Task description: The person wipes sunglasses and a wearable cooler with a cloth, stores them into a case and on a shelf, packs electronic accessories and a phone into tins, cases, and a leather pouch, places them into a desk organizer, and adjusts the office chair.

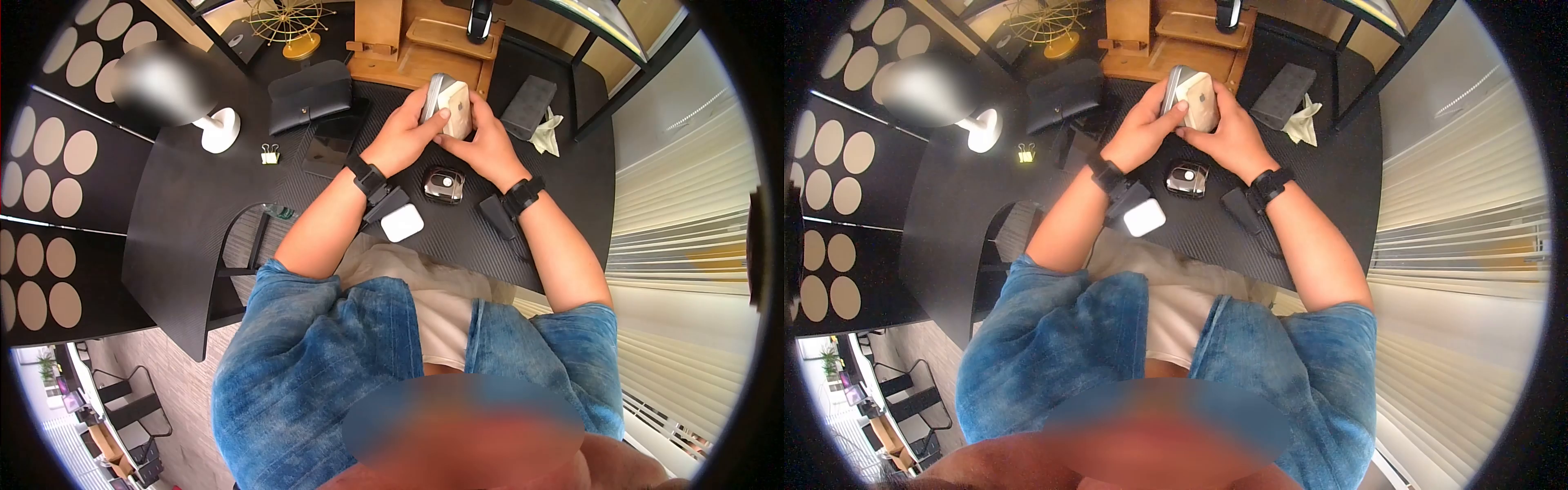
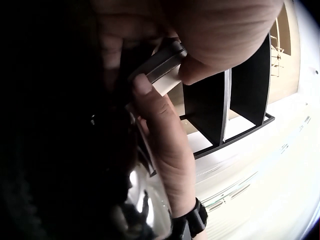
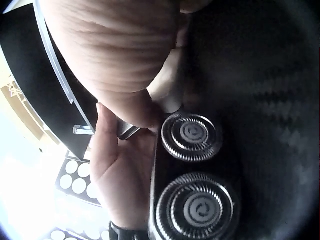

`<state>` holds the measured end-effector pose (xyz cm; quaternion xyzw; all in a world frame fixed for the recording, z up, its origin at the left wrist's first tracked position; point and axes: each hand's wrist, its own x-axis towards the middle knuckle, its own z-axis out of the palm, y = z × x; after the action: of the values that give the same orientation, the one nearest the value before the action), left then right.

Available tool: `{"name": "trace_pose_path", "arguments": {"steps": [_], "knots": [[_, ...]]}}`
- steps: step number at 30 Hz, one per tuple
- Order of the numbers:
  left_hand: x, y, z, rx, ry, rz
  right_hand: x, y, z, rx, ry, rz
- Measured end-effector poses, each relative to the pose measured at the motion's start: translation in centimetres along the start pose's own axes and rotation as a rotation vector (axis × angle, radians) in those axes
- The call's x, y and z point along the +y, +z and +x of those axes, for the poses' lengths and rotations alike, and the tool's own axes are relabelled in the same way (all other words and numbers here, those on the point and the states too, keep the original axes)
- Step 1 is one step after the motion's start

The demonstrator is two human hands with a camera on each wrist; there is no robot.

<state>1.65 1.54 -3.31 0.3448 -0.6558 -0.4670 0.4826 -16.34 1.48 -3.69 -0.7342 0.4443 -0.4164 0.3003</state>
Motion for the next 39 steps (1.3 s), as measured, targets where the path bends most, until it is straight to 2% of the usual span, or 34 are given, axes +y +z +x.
{"name": "trace_pose_path", "arguments": {"steps": [6, 7, 9, 11, 13, 16, 21, 30, 32, 35, 37, 39], "knots": [[-0.7, 0.0, 0.0, -0.014, 0.025, 0.013, 0.4, -0.2, 0.2, -0.024, -0.018, -0.001], [-0.7, -0.1, 0.0, -0.014, 0.025, 0.012, 1.1, 0.0, 0.2, -0.028, -0.024, 0.089], [0.4, -0.2, -0.1, 0.039, -0.133, -0.305, 2.0, 0.3, 0.3, -0.033, -0.031, 0.180], [0.6, -0.6, 0.0, 0.023, -0.114, -0.295, 2.6, 0.4, 0.5, -0.046, -0.027, 0.399], [0.6, -0.6, 0.1, 0.007, -0.096, -0.289, 2.8, 0.5, 0.5, -0.031, -0.026, 0.357], [0.6, -0.4, 0.1, 0.080, -0.072, -0.296, 2.5, 0.6, 0.6, -0.014, -0.026, 0.306], [0.4, -0.4, 0.2, 0.077, -0.133, -0.261, 1.8, 0.3, 0.7, 0.053, -0.004, 0.236], [0.3, -0.5, 0.2, 0.103, -0.200, -0.264, 1.5, 0.6, 0.5, 0.068, 0.009, 0.303], [0.8, -0.7, 0.1, 0.099, -0.219, -0.294, 2.3, 0.7, 0.7, 0.009, 0.008, 0.485], [0.9, -0.7, 0.1, 0.087, -0.235, -0.335, 2.2, 0.8, 0.6, 0.012, -0.024, 0.537], [0.8, -0.7, 0.1, 0.083, -0.231, -0.345, 1.6, 0.8, 0.5, 0.071, -0.046, 0.464], [0.6, -0.5, 0.1, 0.170, -0.207, -0.088, 0.8, 0.4, 0.4, 0.128, -0.069, 0.390]]}}
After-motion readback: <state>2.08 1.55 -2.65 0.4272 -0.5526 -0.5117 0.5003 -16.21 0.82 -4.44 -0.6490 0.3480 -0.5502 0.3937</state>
